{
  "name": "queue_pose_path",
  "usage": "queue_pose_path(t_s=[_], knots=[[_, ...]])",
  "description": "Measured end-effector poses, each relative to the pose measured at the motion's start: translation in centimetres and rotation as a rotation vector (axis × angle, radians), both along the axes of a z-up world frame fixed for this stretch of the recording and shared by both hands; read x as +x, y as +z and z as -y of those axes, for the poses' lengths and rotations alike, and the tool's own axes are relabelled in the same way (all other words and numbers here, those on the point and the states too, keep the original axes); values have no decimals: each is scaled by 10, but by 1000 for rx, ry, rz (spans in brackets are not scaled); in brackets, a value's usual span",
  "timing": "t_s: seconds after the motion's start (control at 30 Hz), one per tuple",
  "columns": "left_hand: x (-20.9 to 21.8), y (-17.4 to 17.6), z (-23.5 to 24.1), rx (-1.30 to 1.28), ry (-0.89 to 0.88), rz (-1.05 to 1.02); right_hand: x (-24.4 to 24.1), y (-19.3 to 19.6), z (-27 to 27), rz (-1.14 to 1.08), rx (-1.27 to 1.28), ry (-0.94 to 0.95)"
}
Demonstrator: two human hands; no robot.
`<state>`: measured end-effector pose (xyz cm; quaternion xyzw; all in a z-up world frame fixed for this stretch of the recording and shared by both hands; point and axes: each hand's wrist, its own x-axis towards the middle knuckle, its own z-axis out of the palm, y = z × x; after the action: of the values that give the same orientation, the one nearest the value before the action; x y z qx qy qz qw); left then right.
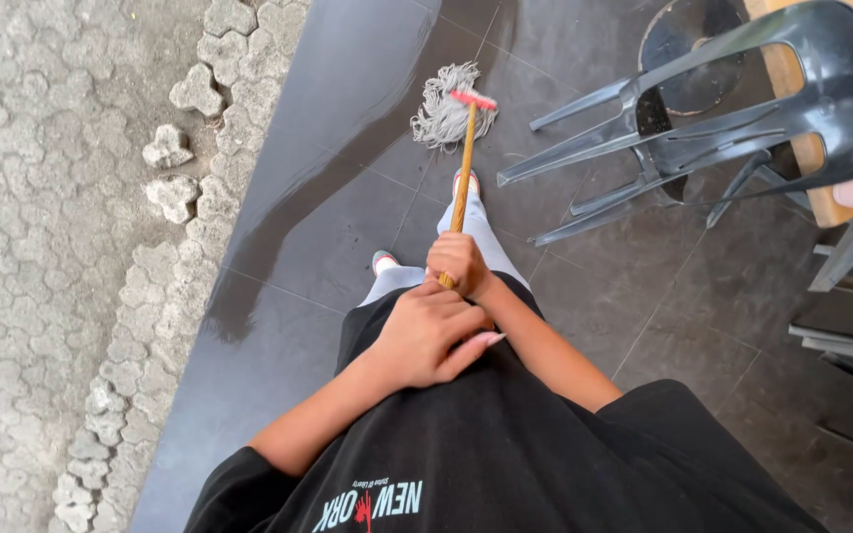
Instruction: Mopping the floor of an outdoor patio area.
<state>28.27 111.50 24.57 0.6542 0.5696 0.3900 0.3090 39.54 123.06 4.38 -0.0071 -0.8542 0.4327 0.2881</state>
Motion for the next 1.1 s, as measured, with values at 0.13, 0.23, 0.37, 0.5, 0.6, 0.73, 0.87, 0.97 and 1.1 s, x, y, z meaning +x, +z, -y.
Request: queue_pose_path(t_s=[0.13, 0.23, 0.37, 0.5, 0.6, 0.73, 0.87, 0.97, 1.1], knots=[[0, -64, -34, -51, 123, 116, -10, -50, -53, -40, 2, -138], [0, -115, -82, 6, 147, 467, -17, -85, -120, -43, 1, -151], [-10, -179, -152, -13, 330, 802, -52, -110, -208, -14, 23, -156], [-27, -212, -216, 23, 469, 1024, -79, -134, -276, 132, 149, -152], [-24, -220, -224, 168, 514, 1130, -86, -127, -284, 212, 157, -55], [-28, -202, -184, 214, 521, 1156, -81, -117, -237, 205, 139, -100], [-24, -155, -124, 49, 521, 1114, -70, -86, -163, 138, 14, -187], [-9, -103, -64, -75, 539, 1071, -55, -57, -97, 65, -56, -195], [-10, -34, -18, -52, 441, 870, -33, -12, -25, 109, -186, -309]])
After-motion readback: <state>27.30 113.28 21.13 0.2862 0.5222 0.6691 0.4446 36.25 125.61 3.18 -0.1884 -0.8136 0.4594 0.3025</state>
